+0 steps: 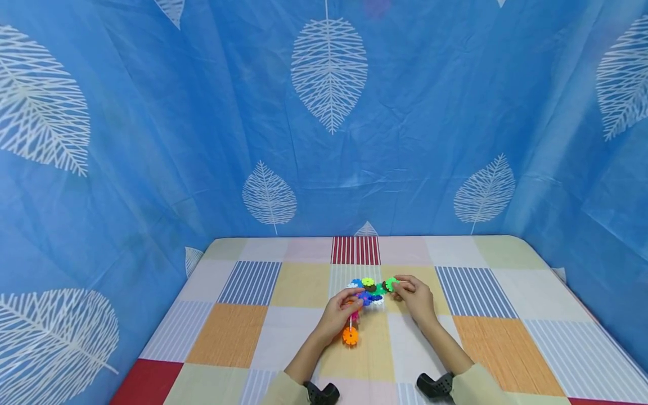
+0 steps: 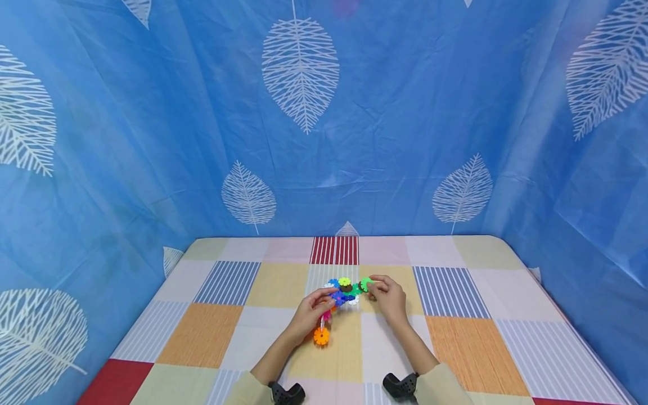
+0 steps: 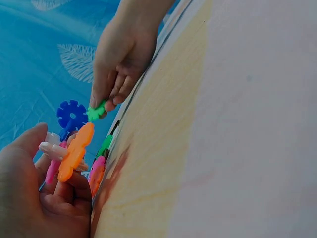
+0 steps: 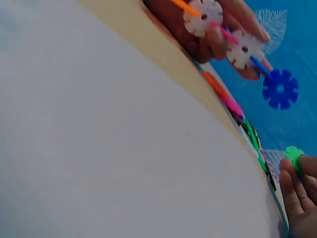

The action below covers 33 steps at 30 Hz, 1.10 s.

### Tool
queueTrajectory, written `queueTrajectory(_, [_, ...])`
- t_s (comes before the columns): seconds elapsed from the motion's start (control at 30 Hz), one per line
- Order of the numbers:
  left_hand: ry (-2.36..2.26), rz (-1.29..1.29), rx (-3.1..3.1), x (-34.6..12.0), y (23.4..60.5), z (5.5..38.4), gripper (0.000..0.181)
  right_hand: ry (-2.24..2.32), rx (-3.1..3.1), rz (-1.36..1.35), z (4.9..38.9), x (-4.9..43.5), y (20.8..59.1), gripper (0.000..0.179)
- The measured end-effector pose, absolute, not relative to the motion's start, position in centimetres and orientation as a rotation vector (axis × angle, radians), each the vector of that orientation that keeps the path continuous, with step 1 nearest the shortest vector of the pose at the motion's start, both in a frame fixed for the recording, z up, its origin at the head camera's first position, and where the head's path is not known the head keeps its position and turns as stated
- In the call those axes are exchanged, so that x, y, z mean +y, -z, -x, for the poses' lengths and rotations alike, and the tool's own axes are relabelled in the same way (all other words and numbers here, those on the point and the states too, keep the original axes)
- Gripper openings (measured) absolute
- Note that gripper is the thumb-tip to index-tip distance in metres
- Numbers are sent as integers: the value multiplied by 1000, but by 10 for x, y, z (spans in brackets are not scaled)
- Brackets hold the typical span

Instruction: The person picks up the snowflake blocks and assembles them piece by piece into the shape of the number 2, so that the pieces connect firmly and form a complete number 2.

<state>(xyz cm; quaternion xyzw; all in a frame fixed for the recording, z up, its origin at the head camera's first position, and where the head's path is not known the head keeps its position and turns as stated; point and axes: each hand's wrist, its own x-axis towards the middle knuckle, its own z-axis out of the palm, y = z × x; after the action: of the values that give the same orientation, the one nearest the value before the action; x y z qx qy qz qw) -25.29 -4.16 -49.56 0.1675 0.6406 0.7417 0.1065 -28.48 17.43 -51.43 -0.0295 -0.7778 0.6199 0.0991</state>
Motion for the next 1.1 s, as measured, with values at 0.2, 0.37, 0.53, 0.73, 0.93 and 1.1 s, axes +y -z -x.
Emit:
queueTrajectory(0.2, [-2197,-486,1889,-42,496,253,37,-2136,-2143,124,266,168,512,30])
queueTrajectory(0.37, [-2216,-470,1864,-41,497,254,38,-2189,-2123,44,258,165,514,31])
queueTrajectory(0.53, [-2217,-467,1863,-41,498,254,36,-2203,-2109,-34,256,163,518,31])
queueTrajectory(0.73, [-2208,-475,1882,-41,498,253,35,-2202,-2103,-35,255,162,519,27])
queueTrajectory(0.93, [-2196,-472,1895,-41,497,253,35,-2186,-2085,-58,255,162,519,27])
queueTrajectory(1.1, [-2186,-466,1903,-41,497,254,35,-2199,-2070,-66,255,162,518,29])
